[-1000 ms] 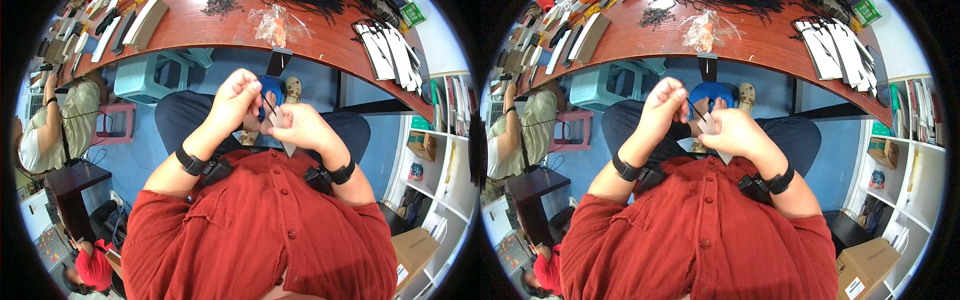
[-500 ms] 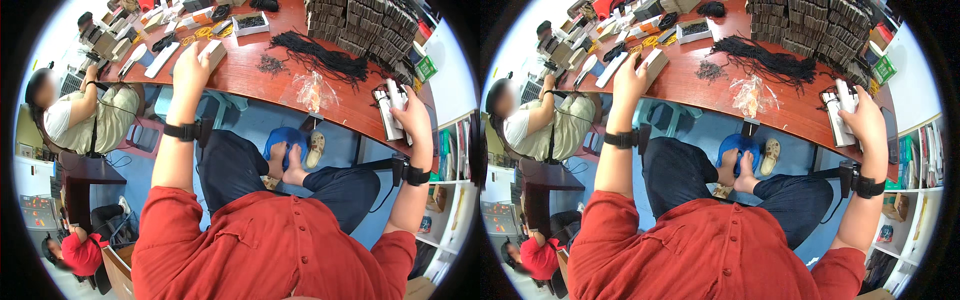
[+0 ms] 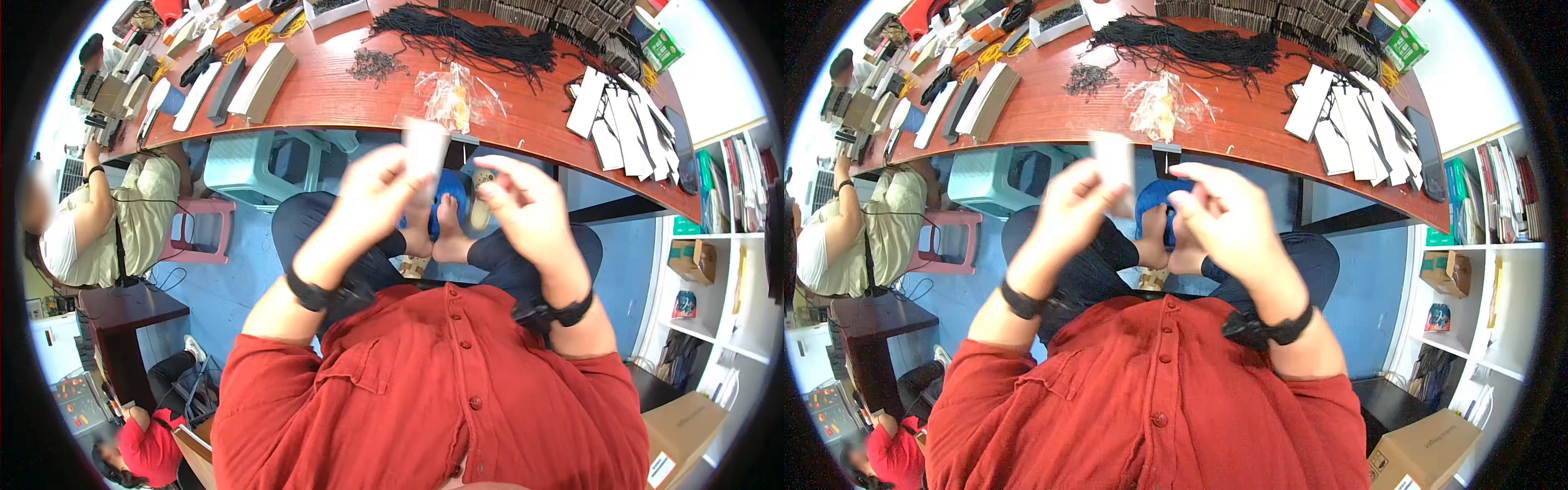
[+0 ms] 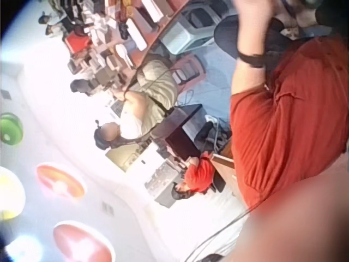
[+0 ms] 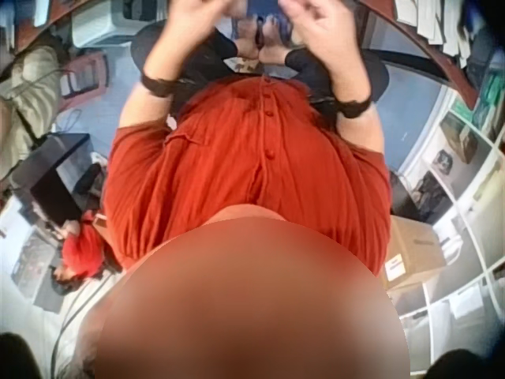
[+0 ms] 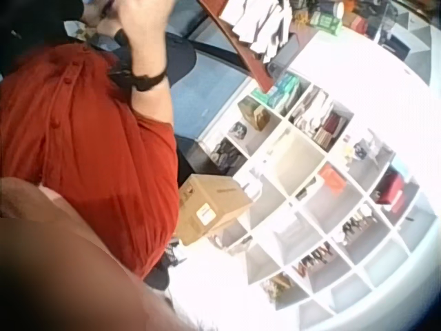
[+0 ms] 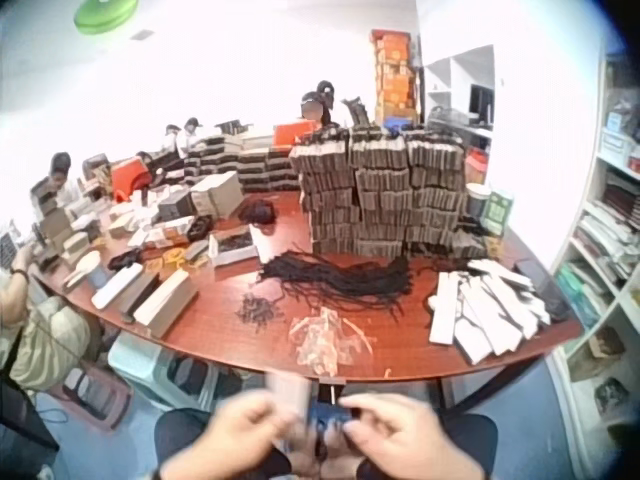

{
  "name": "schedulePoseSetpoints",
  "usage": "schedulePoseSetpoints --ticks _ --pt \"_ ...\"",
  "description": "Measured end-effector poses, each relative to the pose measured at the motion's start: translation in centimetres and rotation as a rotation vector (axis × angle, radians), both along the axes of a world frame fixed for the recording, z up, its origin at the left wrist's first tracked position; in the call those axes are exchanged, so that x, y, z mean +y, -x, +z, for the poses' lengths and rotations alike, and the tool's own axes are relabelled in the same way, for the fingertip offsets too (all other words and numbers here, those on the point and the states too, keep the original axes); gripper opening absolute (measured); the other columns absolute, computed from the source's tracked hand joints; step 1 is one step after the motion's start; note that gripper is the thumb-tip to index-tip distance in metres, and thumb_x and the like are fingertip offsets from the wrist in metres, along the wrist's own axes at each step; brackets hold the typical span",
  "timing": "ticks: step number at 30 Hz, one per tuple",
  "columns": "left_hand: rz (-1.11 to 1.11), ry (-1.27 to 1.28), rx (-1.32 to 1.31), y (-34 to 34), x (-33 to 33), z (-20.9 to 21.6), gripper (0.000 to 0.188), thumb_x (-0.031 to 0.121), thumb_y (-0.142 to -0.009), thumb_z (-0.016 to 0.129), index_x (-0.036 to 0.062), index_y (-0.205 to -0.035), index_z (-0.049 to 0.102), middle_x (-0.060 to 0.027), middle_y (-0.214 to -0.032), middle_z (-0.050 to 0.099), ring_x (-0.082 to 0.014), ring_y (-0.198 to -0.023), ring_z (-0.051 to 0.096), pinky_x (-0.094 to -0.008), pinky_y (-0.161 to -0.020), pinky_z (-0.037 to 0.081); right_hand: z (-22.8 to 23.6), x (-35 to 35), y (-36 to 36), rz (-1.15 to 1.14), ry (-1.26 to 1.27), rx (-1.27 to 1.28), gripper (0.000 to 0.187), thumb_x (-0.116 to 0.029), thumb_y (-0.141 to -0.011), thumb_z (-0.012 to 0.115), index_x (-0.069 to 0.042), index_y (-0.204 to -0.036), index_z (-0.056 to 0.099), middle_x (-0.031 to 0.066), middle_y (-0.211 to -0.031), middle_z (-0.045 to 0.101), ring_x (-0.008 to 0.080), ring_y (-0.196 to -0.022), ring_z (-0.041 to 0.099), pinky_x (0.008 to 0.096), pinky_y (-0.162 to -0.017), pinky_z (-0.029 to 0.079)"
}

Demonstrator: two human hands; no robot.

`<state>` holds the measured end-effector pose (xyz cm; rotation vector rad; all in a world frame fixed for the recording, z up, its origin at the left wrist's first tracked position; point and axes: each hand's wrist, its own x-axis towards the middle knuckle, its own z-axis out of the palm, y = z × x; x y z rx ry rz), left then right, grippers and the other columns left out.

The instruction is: The recorder is threading black string through small cardboard hangtags and knotting them.

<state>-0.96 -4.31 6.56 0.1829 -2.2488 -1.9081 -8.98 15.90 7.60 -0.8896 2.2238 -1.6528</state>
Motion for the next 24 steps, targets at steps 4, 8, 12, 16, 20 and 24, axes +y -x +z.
schedulePoseSetpoints --ticks 4,8,12,16,20,24 --pt "-0.104 0.114 -0.134 0.3 3.0 -4.0 0.015 0.013 -0.088 0.051 0.0003 -0.093 0.058 -0.0021 -0.081 0.058 -0.0077 -0.075 0.051 -0.0229 -0.068 0.043 -3.2 -2.7 -0.8 -0.186 0.080 -0.164 0.016 -0.010 -0.078 0.063 0.001 -0.090 0.062 0.0001 -0.069 0.054 0.0034 -0.056 0.045 0.0193 -0.049 0.038" --pt "-0.058 0.181 0.040 1.9 3.5 -5.6 0.019 0.017 -0.089 0.047 -0.0010 -0.089 0.054 -0.0127 -0.075 0.054 -0.0197 -0.068 0.054 -0.0296 -0.063 0.044 -4.0 -2.3 0.4 -0.139 -0.007 -0.121 0.013 -0.009 -0.078 0.062 0.002 -0.085 0.061 0.0035 -0.071 0.057 0.0064 -0.059 0.051 0.0211 -0.052 0.041" --pt "-0.041 0.044 -0.045 2.0 4.0 -6.0 0.020 0.017 -0.089 0.047 -0.0014 -0.089 0.054 -0.0147 -0.076 0.054 -0.0245 -0.068 0.054 -0.0313 -0.063 0.044 -4.0 -2.5 0.7 -0.128 -0.031 -0.037 0.012 -0.011 -0.078 0.061 0.000 -0.083 0.062 0.0069 -0.070 0.058 0.0108 -0.059 0.053 0.0238 -0.054 0.042" --pt "-0.032 0.158 -0.043 2.2 3.6 -5.6 0.019 0.016 -0.090 0.048 -0.0005 -0.094 0.058 -0.0063 -0.080 0.058 -0.0100 -0.074 0.052 -0.0249 -0.067 0.043 -2.5 -2.8 1.4 -0.155 -0.164 0.025 0.014 -0.016 -0.079 0.059 -0.002 -0.079 0.062 0.0102 -0.067 0.058 0.0181 -0.059 0.055 0.0282 -0.055 0.044" --pt "0.058 0.212 -0.075 3.1 3.5 -4.8 0.022 0.019 -0.089 0.050 -0.0012 -0.086 0.058 -0.0120 -0.071 0.057 -0.0146 -0.066 0.053 -0.0286 -0.062 0.044 0.5 -2.7 5.6 -0.235 -0.143 0.482 0.015 -0.018 -0.078 0.058 -0.006 -0.086 0.062 0.0123 -0.076 0.059 0.0246 -0.069 0.058 0.0348 -0.063 0.046" --pt "0.036 0.409 -0.046 2.9 3.4 -4.2 0.021 0.019 -0.087 0.052 -0.0011 -0.086 0.058 -0.0158 -0.071 0.054 -0.0213 -0.067 0.054 -0.0311 -0.064 0.044 1.5 -5.3 11.1 -0.225 -0.434 0.675 0.018 -0.019 -0.078 0.056 -0.005 -0.089 0.060 0.0132 -0.088 0.056 0.0297 -0.079 0.057 0.0390 -0.069 0.046"
